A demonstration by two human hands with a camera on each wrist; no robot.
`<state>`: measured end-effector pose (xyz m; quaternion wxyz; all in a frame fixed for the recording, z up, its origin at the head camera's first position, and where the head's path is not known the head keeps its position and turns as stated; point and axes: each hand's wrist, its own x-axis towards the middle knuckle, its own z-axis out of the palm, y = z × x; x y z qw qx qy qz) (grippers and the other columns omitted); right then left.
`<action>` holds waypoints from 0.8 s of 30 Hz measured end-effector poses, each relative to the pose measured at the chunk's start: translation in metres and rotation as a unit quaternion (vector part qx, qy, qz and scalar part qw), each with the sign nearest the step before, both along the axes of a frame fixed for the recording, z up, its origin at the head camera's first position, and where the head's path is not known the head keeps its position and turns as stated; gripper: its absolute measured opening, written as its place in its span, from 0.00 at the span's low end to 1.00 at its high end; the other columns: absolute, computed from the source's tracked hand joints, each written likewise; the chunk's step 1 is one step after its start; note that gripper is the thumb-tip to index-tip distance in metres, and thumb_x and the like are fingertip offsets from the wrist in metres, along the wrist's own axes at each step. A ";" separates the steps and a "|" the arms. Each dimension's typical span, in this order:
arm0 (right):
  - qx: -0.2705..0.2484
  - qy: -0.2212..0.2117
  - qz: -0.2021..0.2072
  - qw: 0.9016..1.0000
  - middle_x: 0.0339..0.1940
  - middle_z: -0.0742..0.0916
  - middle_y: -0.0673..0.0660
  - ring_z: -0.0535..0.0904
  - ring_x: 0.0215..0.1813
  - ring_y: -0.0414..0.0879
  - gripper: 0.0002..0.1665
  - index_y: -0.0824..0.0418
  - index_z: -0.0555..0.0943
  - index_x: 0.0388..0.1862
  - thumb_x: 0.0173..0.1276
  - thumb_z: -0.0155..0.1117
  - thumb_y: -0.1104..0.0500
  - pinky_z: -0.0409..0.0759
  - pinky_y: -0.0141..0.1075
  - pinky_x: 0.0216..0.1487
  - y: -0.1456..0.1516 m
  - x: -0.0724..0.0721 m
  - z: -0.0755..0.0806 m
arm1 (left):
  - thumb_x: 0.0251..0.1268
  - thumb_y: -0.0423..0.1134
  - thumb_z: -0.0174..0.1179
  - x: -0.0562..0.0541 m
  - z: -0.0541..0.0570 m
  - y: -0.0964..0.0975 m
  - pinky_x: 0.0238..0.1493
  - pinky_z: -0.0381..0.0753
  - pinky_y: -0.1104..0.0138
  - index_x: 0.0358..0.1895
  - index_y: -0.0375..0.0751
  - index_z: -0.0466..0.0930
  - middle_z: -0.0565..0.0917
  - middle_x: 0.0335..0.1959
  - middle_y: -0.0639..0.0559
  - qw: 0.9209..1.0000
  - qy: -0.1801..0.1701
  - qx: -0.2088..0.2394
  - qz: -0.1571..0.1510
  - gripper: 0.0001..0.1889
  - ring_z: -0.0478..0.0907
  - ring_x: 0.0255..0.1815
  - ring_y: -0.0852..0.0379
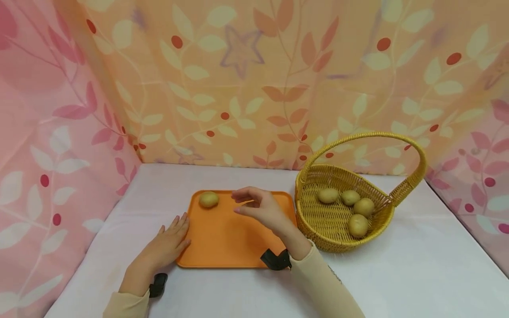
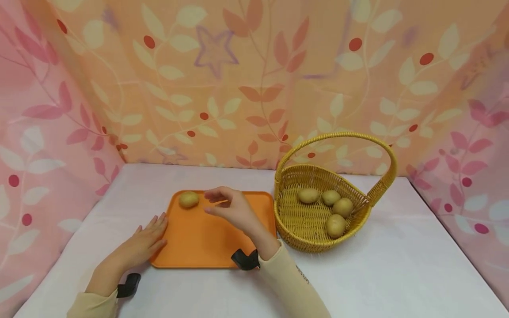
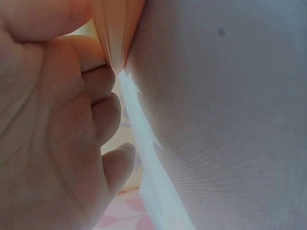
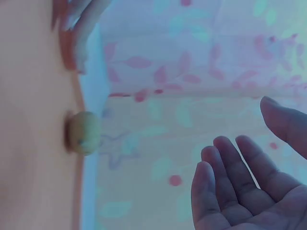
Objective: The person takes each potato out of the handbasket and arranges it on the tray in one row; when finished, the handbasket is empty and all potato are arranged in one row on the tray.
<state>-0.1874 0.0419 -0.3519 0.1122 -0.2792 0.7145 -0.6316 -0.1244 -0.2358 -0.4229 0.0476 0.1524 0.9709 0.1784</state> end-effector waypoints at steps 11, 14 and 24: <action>0.036 0.098 0.003 0.995 0.48 0.84 0.58 0.78 0.52 0.53 0.17 0.67 0.80 0.50 0.62 0.66 0.67 0.76 0.45 0.53 0.071 0.022 0.017 | 0.70 0.40 0.51 -0.001 -0.002 0.000 0.64 0.46 0.35 0.68 0.23 0.57 0.56 0.71 0.31 1.000 -0.005 -0.001 0.005 0.31 0.49 0.71 0.33; 0.058 0.143 -0.005 0.988 0.47 0.84 0.58 0.79 0.51 0.55 0.16 0.68 0.80 0.49 0.61 0.65 0.68 0.78 0.42 0.52 0.096 0.023 0.017 | 0.70 0.40 0.52 -0.001 -0.003 0.000 0.63 0.47 0.35 0.68 0.23 0.57 0.56 0.71 0.31 1.000 0.000 -0.002 0.003 0.31 0.49 0.71 0.33; 0.149 0.191 -0.125 0.962 0.48 0.84 0.59 0.79 0.50 0.41 0.16 0.65 0.81 0.49 0.61 0.66 0.68 0.76 0.28 0.50 0.171 0.022 0.019 | 0.69 0.40 0.53 0.000 -0.003 -0.001 0.63 0.48 0.35 0.67 0.23 0.57 0.57 0.70 0.31 1.000 0.020 0.000 0.000 0.31 0.51 0.70 0.33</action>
